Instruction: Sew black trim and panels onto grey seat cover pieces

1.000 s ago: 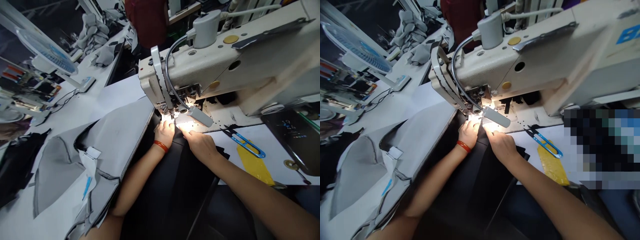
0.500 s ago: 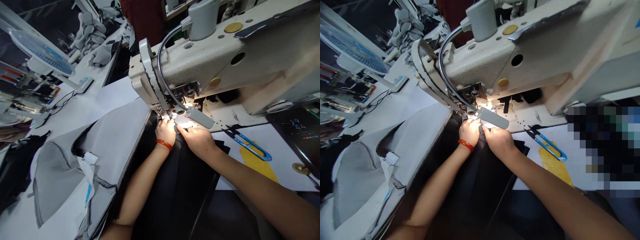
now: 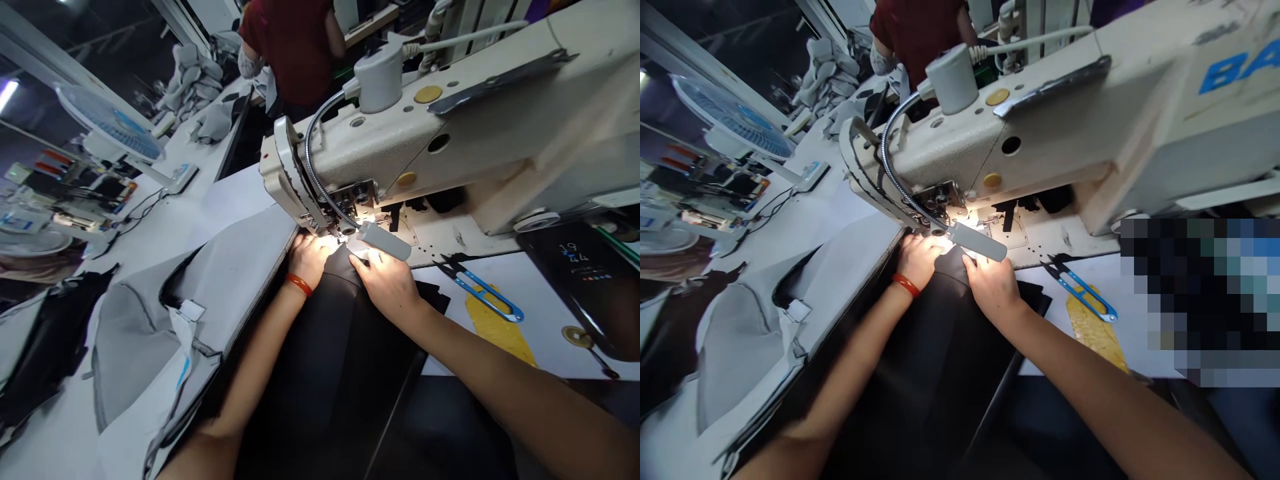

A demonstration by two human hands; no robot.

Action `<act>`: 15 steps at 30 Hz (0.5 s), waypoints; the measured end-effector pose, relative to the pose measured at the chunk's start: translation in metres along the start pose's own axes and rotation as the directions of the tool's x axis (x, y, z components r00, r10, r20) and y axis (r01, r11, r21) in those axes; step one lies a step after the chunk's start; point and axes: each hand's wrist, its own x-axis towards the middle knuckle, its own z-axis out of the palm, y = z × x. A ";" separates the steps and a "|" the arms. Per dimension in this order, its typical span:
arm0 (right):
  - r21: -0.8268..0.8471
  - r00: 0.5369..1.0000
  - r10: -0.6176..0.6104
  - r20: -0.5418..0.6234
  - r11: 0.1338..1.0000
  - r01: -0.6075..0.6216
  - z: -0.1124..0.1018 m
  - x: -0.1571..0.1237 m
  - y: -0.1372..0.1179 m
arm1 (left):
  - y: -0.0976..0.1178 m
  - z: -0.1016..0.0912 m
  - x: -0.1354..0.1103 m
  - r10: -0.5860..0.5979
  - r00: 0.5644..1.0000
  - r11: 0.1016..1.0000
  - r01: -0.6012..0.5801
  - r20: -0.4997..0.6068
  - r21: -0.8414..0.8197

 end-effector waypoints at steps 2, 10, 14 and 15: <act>0.089 0.985 -0.170 -0.036 0.981 0.172 -0.008 -0.015 -0.003 | 0.008 -0.007 -0.003 0.002 0.992 1.000 -0.001 0.126 -0.013; 0.484 0.594 -0.779 0.200 0.606 0.632 0.004 -0.075 -0.039 | 0.047 -0.020 -0.001 -0.261 0.901 0.965 0.258 0.347 0.056; 0.416 0.665 -0.726 0.177 0.667 0.618 0.025 -0.068 -0.052 | 0.047 -0.019 0.007 -0.293 0.882 0.952 0.305 0.368 0.026; 0.402 0.672 -0.719 0.177 0.676 0.618 0.027 -0.067 -0.055 | 0.047 -0.019 0.008 -0.303 0.878 0.947 0.322 0.370 0.012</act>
